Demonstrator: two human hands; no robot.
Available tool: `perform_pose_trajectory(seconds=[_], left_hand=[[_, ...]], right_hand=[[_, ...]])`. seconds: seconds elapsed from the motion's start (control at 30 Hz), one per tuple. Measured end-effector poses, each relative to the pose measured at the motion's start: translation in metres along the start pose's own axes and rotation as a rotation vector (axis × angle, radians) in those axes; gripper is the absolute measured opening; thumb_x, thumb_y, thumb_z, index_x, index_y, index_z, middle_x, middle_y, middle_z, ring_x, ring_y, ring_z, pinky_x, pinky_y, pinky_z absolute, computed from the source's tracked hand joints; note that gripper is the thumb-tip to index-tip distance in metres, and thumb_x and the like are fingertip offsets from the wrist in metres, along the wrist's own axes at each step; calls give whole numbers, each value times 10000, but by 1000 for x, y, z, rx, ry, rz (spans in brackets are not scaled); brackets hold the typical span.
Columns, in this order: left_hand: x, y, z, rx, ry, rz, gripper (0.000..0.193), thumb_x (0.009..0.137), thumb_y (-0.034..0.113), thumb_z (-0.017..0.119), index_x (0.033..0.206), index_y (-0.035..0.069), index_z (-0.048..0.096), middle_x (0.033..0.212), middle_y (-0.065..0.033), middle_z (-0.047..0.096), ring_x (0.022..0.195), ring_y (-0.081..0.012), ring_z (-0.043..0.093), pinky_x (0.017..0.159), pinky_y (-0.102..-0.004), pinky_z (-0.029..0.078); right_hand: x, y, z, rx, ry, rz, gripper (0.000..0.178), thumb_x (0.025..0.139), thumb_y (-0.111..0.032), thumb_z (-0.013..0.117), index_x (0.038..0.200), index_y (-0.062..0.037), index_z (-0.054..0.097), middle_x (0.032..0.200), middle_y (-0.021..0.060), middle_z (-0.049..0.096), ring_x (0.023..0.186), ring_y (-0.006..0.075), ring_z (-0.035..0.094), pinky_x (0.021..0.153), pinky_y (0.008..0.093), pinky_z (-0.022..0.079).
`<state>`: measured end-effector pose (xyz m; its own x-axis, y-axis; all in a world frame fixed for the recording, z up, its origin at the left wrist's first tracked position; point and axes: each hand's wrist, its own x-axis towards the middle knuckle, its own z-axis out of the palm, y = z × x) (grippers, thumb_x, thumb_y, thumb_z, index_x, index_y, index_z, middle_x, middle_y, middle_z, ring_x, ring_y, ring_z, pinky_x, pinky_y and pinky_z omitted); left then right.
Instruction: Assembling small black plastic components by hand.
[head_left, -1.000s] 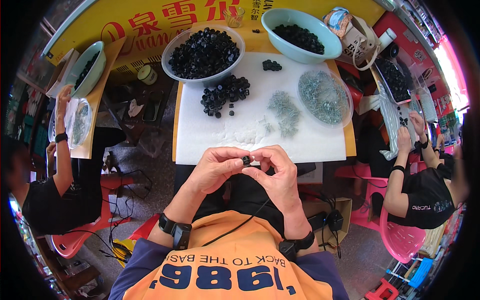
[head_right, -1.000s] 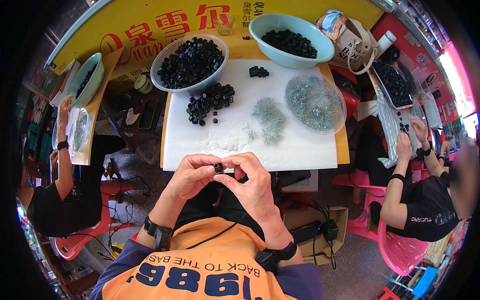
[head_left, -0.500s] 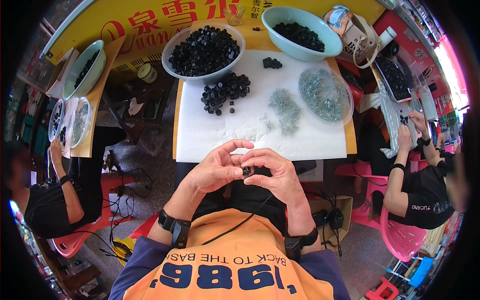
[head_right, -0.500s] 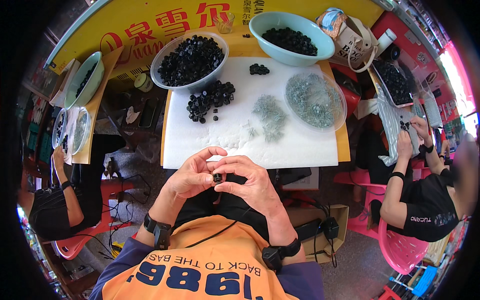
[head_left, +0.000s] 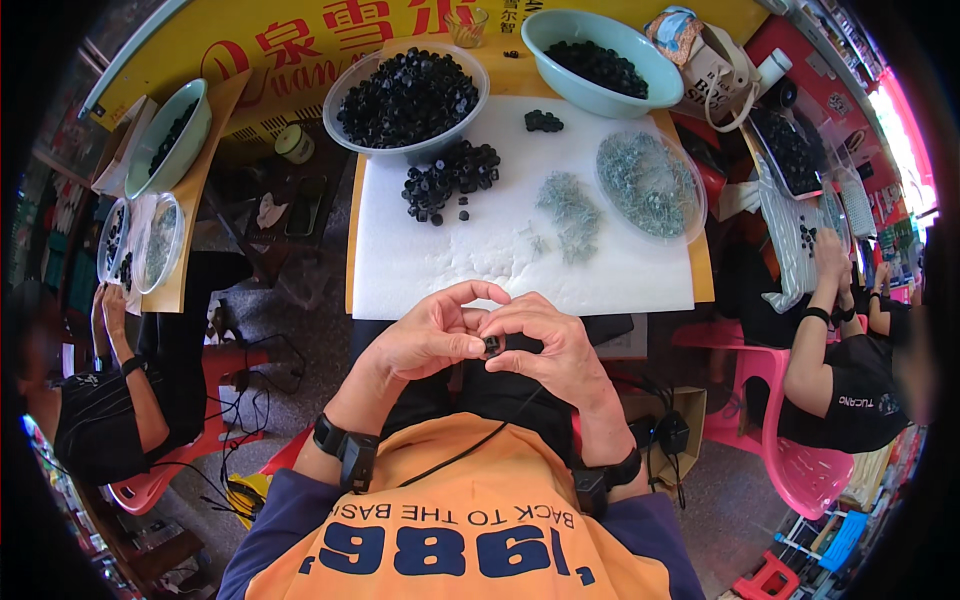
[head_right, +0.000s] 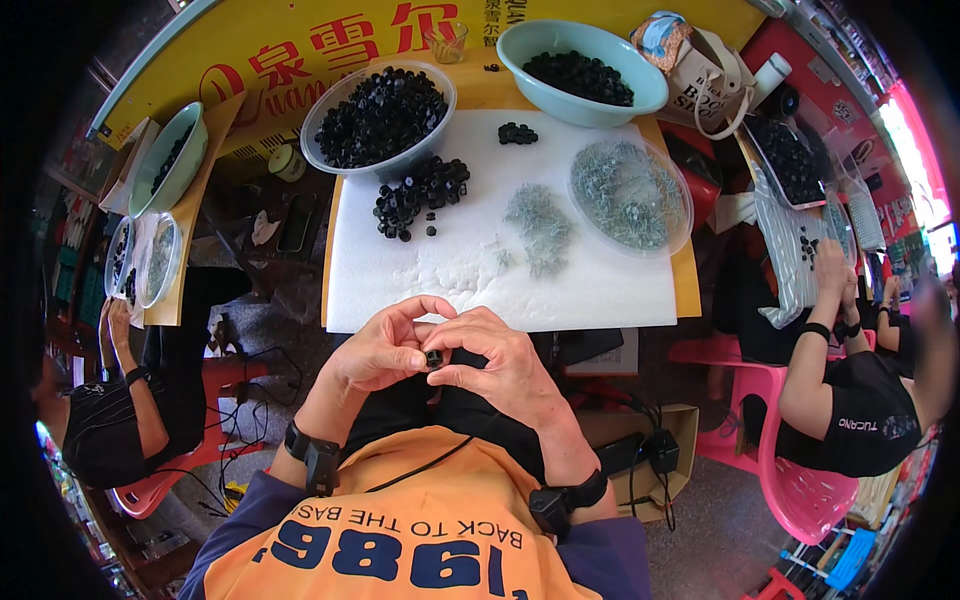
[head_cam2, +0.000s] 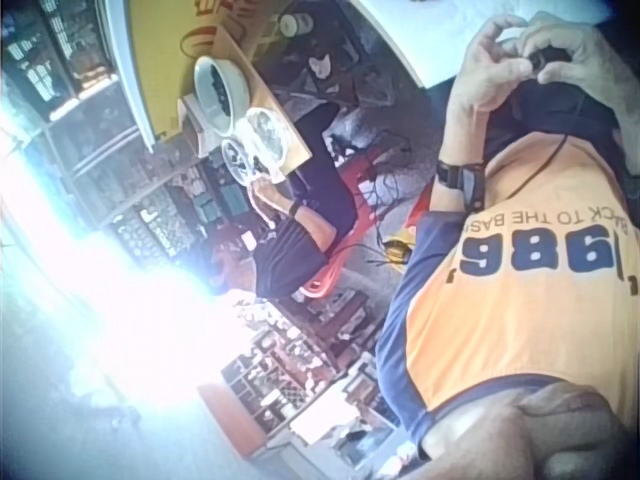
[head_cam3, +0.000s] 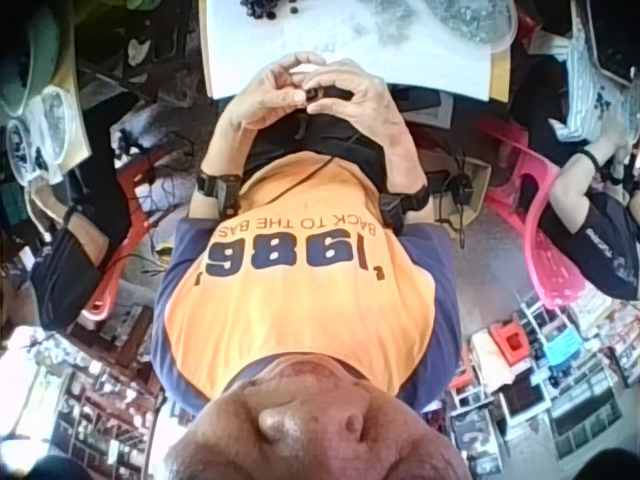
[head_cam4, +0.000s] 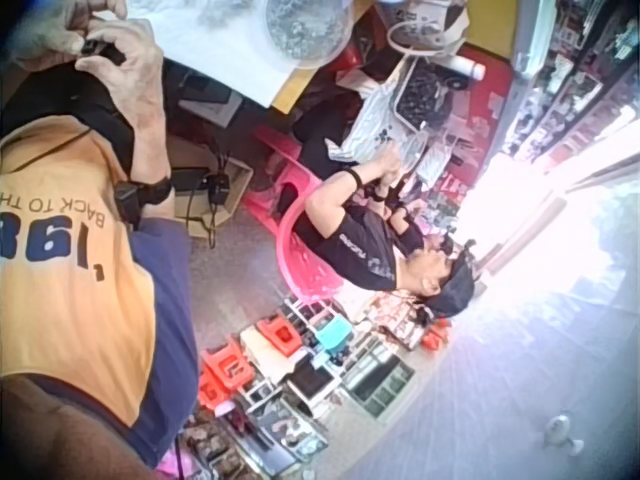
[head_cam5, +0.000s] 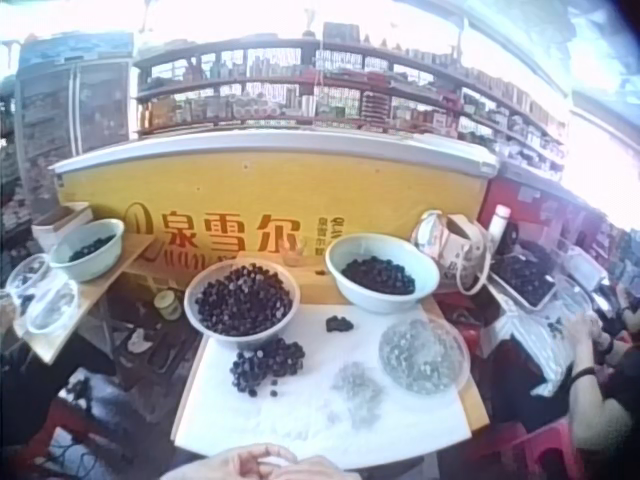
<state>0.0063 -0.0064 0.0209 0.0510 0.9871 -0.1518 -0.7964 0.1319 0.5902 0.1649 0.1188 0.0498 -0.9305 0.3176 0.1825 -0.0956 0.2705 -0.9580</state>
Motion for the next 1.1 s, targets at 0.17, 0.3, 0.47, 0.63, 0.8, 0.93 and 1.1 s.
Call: perform_pose_trajectory(seconds=[0.17,0.3,0.47,0.63,0.8,0.93,1.1], left_hand=[[-2,5,1,22,-7,-27,620,744,-2,764,1268,15,434,1012,-91,631,915,-141,626,801,-254,507],[-2,7,5,28,-1,-28,619,743,1,766,1268,16,438,1014,-84,628,926,-138,622,811,-258,504],[-1,4,2,49,-14,-15,606,749,10,766,1263,15,447,1025,-81,627,944,-138,617,827,-264,504],[-2,5,3,-11,30,-40,593,765,22,757,1271,13,449,1037,-83,630,947,-144,619,854,-278,499],[-2,1,0,15,63,-1,561,794,20,728,1279,0,447,1038,-80,632,956,-148,621,858,-288,502],[-2,-1,-1,30,60,-5,558,798,17,722,1282,-4,445,1032,-77,632,960,-152,620,866,-308,509],[0,0,1,-6,109,6,537,812,27,709,1282,1,452,1048,-81,617,958,-157,620,895,-345,514]], right_hand=[[1,0,1,-97,-9,-83,285,710,-133,796,952,-47,671,938,33,682,908,203,580,863,330,464],[1,0,2,-143,26,-162,275,722,-152,790,941,-46,662,932,40,679,878,215,588,853,336,468],[0,4,4,-159,62,-227,264,725,-134,789,939,-46,661,928,41,677,842,216,593,837,337,467],[-1,6,12,-217,155,-247,277,717,-123,789,946,-39,658,910,46,671,847,227,594,830,334,453],[0,8,14,-366,200,-337,303,707,-119,778,968,-44,642,941,48,655,865,235,582,828,343,442],[2,17,16,-426,210,-446,324,700,-112,770,981,-42,625,961,49,645,857,243,575,822,349,440],[3,26,20,-377,260,-388,298,724,-109,766,986,-37,643,965,67,653,892,252,588,841,348,448]])
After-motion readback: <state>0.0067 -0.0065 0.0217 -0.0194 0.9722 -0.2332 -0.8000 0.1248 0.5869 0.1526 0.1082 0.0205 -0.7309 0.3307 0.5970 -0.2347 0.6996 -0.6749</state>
